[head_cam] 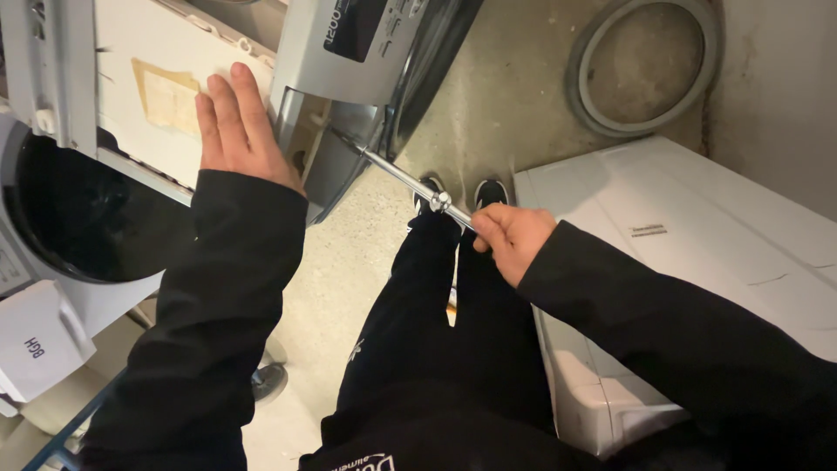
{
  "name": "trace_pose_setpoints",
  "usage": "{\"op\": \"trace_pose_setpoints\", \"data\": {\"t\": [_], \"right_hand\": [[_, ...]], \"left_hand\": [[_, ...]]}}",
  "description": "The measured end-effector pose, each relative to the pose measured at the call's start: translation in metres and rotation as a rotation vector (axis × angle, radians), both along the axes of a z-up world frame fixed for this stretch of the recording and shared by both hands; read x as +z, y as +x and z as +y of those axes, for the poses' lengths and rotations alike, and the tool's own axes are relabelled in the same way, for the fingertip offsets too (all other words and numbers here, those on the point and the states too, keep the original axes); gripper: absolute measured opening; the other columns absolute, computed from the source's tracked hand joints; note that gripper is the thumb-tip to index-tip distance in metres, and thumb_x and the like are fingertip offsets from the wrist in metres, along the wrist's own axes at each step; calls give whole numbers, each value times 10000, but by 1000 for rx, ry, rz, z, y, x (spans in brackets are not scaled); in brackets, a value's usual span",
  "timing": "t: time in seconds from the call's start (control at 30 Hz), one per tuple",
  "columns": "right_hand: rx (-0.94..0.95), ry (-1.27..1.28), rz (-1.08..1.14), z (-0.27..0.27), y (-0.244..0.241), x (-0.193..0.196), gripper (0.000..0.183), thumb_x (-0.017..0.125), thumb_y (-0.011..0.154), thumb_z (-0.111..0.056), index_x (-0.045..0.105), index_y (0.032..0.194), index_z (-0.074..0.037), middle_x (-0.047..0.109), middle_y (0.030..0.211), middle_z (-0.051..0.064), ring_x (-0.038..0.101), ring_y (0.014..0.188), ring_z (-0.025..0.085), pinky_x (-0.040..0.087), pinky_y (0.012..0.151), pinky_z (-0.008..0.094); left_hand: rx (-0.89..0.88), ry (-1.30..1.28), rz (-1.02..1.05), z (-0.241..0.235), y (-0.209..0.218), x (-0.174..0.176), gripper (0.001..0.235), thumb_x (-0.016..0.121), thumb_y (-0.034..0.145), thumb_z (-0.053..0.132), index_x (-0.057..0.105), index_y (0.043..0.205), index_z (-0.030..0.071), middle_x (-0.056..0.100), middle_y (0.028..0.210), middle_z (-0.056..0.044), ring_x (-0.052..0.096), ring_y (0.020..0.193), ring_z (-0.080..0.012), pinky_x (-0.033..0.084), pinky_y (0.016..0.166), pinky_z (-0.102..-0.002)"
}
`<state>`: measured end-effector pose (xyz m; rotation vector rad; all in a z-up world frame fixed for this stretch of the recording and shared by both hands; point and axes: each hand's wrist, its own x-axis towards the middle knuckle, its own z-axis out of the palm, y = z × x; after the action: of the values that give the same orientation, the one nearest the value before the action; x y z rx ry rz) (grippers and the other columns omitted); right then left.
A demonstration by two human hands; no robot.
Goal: Repairing a washing machine by using a socket wrench to manipulate internal components.
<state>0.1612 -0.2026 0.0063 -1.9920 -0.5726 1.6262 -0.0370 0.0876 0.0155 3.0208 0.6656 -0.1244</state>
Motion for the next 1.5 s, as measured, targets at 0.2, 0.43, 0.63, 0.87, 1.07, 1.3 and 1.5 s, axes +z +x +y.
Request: {"op": "trace_pose_setpoints", "data": {"t": [0.2,0.43,0.63,0.87,1.07,1.3,1.5], "right_hand": [[-44,29,-30,4,1,3,376,771,829,-336,691,1052,-43,701,747,72,645,623,162,554,601,326],[-32,-55,40,5,5,5,283,627,963,-342,741,1037,-94,719,689,50,690,597,114,550,594,275],[-16,41,-34,6,5,1,342,767,842,-323,699,1038,-52,715,717,61,653,607,135,533,579,282],[10,-43,32,4,5,0,276,642,967,-339,726,1008,-79,703,701,4,661,594,119,547,597,296],[-16,124,-78,3,1,-6,362,726,862,-365,688,1025,-44,689,790,49,657,626,146,552,602,304],[30,-50,63,7,10,0,263,617,997,-328,714,1060,-91,744,755,28,685,616,107,548,604,274],[-83,61,51,2,-1,-13,333,770,854,-303,678,1048,-48,707,768,40,631,621,106,532,574,288]], "left_hand": [[51,29,-31,-3,0,-5,647,601,982,-122,291,1545,-202,405,1468,-479,432,1421,-625,364,1265,-596],[49,26,-44,-2,1,-3,749,639,893,-95,313,1563,-171,418,1486,-470,452,1397,-630,383,1235,-599],[65,32,-38,-1,-1,-6,745,670,890,-65,349,1554,-166,430,1472,-484,458,1354,-641,405,1176,-612],[28,38,-57,-1,0,-3,726,645,874,-87,364,1537,-178,460,1470,-454,480,1392,-602,399,1214,-621],[47,39,-68,-4,6,3,689,650,883,-86,391,1515,-176,465,1443,-464,489,1370,-607,397,1209,-607],[44,55,-83,-4,5,0,640,649,914,-86,407,1500,-175,461,1453,-467,503,1342,-622,394,1200,-602],[57,35,-64,-8,11,12,654,625,893,-98,409,1506,-167,458,1479,-455,494,1354,-622,402,1221,-604]]}}
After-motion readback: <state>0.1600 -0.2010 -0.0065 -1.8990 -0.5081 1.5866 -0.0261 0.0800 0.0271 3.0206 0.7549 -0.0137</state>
